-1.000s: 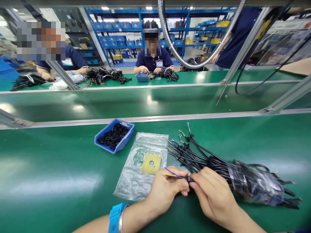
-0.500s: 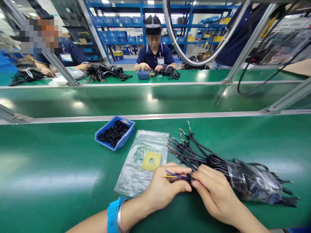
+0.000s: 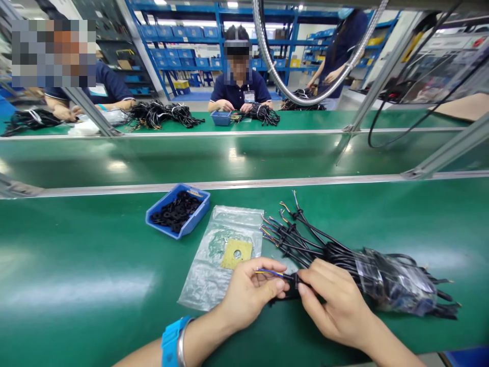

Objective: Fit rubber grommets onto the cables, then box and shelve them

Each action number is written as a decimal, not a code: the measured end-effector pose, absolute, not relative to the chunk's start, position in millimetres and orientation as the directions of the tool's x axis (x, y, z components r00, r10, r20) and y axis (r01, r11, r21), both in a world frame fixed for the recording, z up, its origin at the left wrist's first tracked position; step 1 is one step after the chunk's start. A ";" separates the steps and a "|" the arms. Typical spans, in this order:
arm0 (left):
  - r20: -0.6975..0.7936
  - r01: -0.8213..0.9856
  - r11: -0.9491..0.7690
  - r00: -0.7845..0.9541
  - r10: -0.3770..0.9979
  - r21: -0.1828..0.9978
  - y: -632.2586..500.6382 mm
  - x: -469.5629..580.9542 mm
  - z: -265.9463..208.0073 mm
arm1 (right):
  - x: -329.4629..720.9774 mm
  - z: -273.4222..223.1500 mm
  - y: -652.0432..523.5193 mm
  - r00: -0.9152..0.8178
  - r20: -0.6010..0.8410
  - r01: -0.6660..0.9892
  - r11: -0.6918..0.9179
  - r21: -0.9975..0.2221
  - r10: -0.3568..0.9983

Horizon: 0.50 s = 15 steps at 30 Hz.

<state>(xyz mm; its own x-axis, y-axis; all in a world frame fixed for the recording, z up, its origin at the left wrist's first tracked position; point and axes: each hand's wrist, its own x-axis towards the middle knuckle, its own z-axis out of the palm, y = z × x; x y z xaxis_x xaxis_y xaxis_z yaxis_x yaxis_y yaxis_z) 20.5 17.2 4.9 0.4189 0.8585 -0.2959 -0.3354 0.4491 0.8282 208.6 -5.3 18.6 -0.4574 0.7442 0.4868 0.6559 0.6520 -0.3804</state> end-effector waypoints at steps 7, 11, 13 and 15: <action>-0.245 -0.236 0.355 0.393 0.886 0.905 18.6 17.5 2.4 | 206.7 23.5 -8.9 -0.475 0.465 0.689 0.645 -0.332 0.747; -0.197 -0.084 0.239 0.346 0.917 0.967 21.7 12.1 1.4 | 236.6 45.0 -15.5 -0.505 0.347 0.810 0.572 -0.125 0.791; -0.174 -0.085 0.216 0.347 0.921 0.973 22.6 9.5 -0.6 | 263.7 51.7 -14.6 -0.460 0.276 0.877 0.480 -0.004 0.844; -0.168 -0.112 0.220 0.356 0.919 0.969 22.8 8.1 -3.0 | 290.8 51.8 -10.8 -0.390 0.190 0.921 0.382 0.080 0.901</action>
